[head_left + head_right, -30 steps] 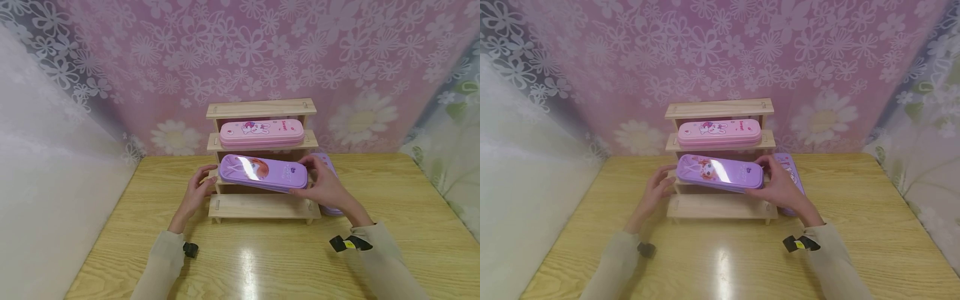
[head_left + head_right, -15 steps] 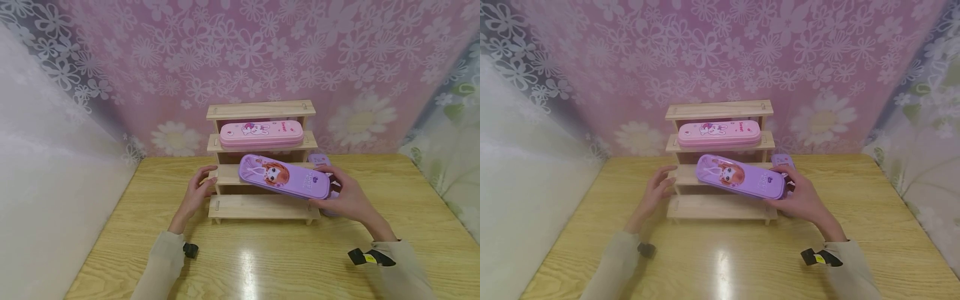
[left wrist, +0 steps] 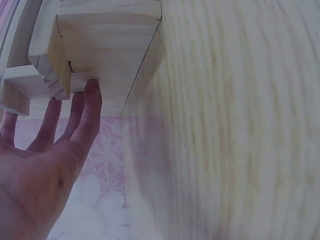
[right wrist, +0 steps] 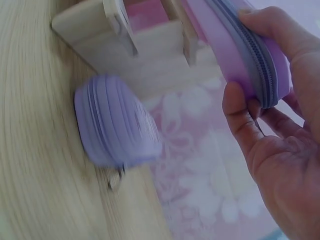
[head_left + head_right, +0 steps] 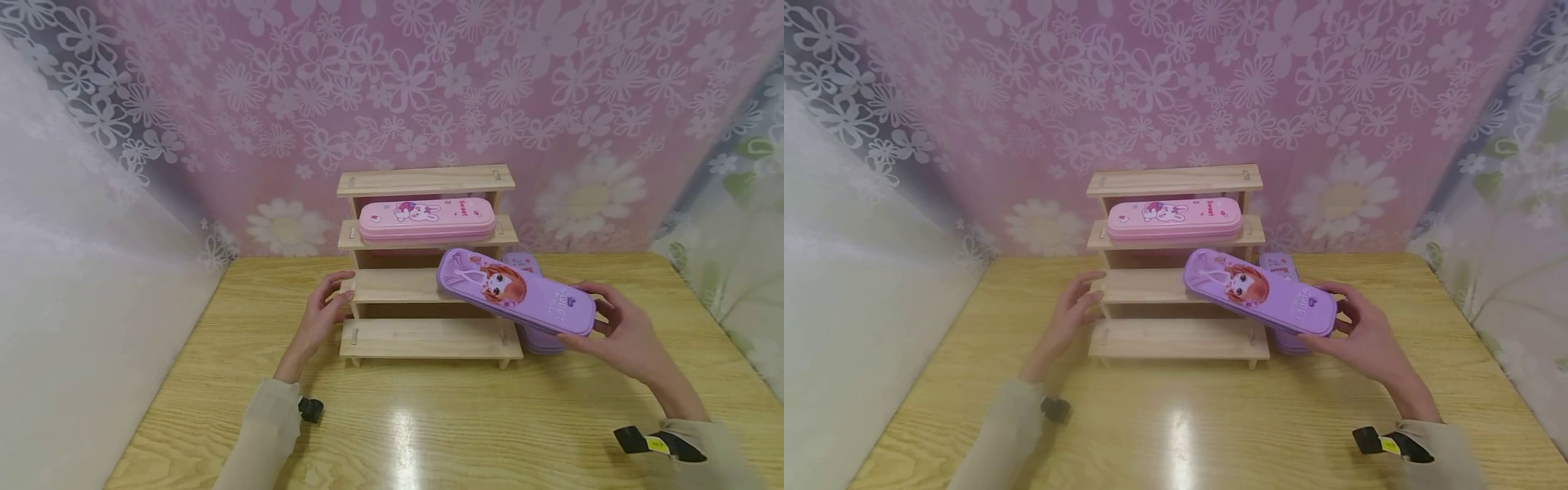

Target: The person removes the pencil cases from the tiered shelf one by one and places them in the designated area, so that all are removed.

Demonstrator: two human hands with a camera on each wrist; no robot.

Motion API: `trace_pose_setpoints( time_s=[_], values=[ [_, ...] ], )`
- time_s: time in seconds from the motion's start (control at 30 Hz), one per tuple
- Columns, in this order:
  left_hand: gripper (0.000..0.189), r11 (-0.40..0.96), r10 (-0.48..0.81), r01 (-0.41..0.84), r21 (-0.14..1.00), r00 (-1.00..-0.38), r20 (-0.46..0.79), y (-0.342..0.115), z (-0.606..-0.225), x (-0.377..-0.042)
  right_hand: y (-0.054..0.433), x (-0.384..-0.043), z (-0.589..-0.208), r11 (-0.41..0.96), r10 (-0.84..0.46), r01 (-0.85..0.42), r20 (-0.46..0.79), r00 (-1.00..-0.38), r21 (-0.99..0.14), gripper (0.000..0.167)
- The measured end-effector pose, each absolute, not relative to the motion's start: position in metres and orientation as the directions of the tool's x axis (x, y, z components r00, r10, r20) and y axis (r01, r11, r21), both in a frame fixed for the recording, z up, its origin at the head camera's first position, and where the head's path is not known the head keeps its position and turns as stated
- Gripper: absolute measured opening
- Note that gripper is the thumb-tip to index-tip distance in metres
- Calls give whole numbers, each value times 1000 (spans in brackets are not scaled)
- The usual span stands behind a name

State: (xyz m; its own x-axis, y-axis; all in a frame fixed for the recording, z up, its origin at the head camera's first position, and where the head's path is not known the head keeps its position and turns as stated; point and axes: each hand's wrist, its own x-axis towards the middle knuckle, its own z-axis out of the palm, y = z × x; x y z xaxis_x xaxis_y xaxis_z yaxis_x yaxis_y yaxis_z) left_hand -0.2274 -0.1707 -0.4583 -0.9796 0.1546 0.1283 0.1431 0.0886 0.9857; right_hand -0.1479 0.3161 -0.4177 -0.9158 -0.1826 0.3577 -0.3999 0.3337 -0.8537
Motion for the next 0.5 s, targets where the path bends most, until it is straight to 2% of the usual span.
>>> trace_pose_setpoints(
  time_s=[0.23,0.5],
  values=[
    [36,85,155,142,986,-980,128,-170,-458,-228,351,-138,-421,238,-123,-376,356,-926,-896,78],
    [36,79,158,137,987,-980,124,-170,-457,-227,382,-123,-429,75,-60,-280,276,-959,-957,77]
  ],
)
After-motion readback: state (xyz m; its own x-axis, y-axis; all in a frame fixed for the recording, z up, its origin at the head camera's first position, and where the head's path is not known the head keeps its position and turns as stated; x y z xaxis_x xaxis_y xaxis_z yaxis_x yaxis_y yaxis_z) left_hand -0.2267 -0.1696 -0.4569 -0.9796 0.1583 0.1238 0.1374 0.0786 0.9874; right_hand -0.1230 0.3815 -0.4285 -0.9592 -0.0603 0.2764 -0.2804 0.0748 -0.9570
